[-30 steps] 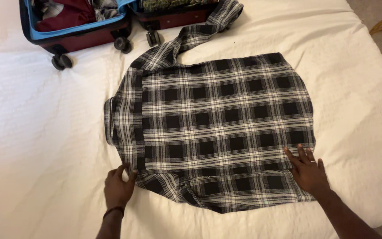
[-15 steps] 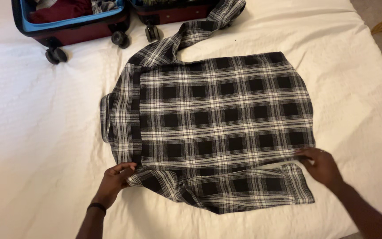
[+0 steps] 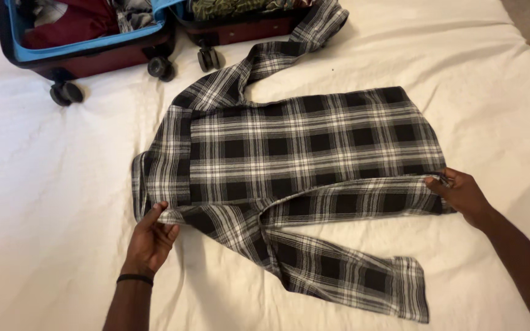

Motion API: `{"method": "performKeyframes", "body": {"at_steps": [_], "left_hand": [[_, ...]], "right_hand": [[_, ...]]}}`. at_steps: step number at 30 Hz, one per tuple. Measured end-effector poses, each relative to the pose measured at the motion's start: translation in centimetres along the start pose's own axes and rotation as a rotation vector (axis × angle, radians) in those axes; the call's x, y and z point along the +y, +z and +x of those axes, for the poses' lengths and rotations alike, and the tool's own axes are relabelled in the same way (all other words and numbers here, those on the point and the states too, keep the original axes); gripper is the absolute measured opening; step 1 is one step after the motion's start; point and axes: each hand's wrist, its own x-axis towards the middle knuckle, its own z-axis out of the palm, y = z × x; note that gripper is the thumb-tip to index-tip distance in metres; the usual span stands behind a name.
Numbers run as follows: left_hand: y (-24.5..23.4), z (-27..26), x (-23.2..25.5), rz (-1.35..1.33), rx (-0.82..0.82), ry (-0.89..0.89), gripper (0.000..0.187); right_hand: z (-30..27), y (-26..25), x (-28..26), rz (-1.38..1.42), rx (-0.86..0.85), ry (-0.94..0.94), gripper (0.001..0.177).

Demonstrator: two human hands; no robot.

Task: The person folds a plaid shirt on a white bed by smoothing the fabric and folding the sleeves and body, then carries the folded shirt to a wardrobe and places it on a shelf.

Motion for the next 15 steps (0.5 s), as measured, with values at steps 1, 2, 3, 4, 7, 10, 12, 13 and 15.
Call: {"method": "performKeyframes", "body": {"at_steps": [1,2,3,4,7,10,12,13,15], "left_hand": [[0.0,0.8,0.0,-0.04,0.028,0.012,0.018],[0.0,1.5,-0.1,-0.04,0.031,0.011,0.018],[0.3,2.2,-0.3,-0.072,0.038,0.033,0.022],[0.7,2.7,-0.4,-0.104,0.046,0.052,0.028],[2.9,2.8,-0.6,-0.008,0.136,0.115,0.053],[5.5,3.0,-0.4,0.308,0.32,0.099,0.058],[6.8,2.2,-1.2,0.426,0.325,0.189,0.063],[7.4,1.8,-1.7,0.544,0.328,0.278,0.075],[8.4,1.2,-2.8,0.745,0.299,0.422,0.079]], "right_hand": [[0.8,0.3,-0.2,-0.003,0.021,0.074,0.038],[1.5,0.6,-0.3,-0.008,0.043,0.146,0.038],[2.3,1.2,-0.4,-0.008,0.04,0.148,0.038],[2.9,1.7,-0.5,0.011,0.058,0.094,0.036],[4.0,2.9,-1.1,0.024,0.103,0.036,0.037],[4.4,3.9,-2.0,-0.147,0.182,0.064,0.045],[4.5,4.3,-2.3,-0.316,0.232,0.097,0.05],[4.5,4.5,-2.5,-0.443,0.291,0.005,0.055],[4.6,4.7,-2.9,-0.568,0.354,-0.089,0.061]]}}
